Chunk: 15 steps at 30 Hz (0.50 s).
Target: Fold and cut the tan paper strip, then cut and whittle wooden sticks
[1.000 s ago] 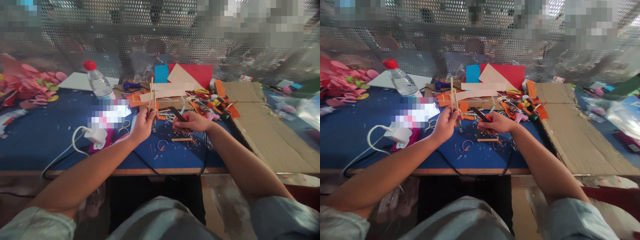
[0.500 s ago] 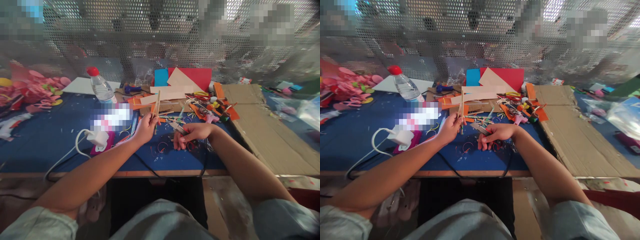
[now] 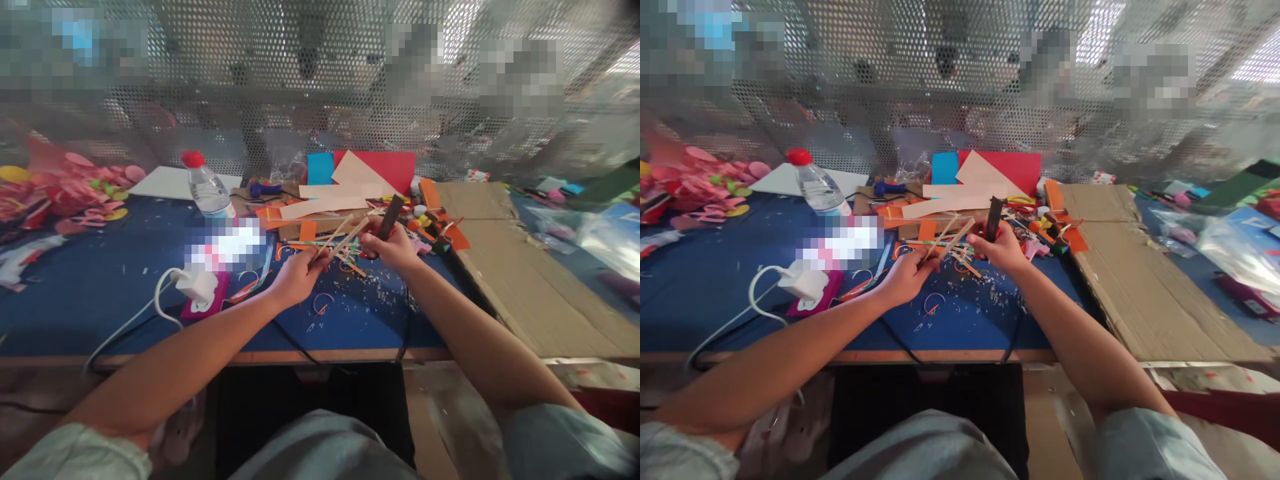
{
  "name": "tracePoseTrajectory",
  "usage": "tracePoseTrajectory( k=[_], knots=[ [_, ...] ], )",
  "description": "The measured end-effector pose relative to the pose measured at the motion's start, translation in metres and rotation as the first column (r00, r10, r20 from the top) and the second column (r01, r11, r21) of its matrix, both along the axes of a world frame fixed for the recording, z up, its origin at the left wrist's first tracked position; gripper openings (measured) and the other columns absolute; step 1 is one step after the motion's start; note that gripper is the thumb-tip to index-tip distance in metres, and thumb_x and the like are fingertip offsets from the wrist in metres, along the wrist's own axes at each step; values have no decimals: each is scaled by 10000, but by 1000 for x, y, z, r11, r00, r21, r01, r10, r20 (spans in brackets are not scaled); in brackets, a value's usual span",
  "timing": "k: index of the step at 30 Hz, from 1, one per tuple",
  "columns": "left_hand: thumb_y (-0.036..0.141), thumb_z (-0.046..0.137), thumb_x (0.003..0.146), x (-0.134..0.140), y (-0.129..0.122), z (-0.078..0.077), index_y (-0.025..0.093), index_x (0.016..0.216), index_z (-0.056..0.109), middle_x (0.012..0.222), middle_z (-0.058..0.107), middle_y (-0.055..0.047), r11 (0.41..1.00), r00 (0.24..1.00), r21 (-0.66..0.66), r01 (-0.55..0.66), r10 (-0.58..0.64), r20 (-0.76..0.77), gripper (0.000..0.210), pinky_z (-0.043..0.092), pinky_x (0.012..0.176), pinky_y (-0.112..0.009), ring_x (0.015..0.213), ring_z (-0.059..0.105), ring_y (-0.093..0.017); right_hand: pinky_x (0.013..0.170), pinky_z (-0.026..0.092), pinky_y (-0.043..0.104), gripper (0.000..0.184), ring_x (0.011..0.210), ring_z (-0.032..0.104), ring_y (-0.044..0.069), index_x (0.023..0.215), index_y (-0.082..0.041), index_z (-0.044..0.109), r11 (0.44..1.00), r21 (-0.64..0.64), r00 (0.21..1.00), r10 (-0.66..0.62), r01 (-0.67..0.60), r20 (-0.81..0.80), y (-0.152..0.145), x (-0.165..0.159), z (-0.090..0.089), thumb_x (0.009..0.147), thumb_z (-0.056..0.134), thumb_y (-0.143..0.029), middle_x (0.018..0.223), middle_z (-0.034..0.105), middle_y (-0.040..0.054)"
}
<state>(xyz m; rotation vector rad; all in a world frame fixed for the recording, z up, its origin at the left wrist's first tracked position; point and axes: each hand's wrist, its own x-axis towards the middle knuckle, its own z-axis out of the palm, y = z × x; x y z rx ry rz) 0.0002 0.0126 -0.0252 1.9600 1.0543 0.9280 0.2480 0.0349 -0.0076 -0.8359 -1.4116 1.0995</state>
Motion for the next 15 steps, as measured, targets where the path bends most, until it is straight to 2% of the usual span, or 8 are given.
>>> tracePoseTrajectory(
  k=[5, 10, 15],
  knots=[
    [424, 592, 1038, -1, -2, 4, 213, 882, 686, 803, 748, -32, 1000, 994, 10, 8, -7, -109, 280, 435, 719, -320, 752, 676, -217, 397, 389, 256, 433, 423, 486, 89, 719, -201, 722, 993, -4, 991, -122, 122, -56, -1, -4, -1, 672, 1012, -521, 564, 609, -24],
    [450, 540, 1065, -1, -3, 10, 220, 839, 648, 791, 754, -30, 999, 990, 32, 25, -21, -140, 340, 450, 722, -313, 739, 684, -208, 397, 399, 231, 433, 428, 503, 84, 706, -204, 688, 987, 12, 976, -154, 158, -155, 4, -3, -5, 691, 1008, -496, 573, 629, -23],
    [428, 540, 1056, -7, 0, 9, 226, 817, 611, 761, 741, -26, 998, 992, 56, 4, 3, -124, 322, 457, 695, -299, 724, 692, -200, 409, 394, 201, 488, 425, 477, 55, 750, -217, 634, 959, 51, 917, -249, 278, -313, 17, 14, 9, 706, 996, -542, 593, 612, -59]
  ],
)
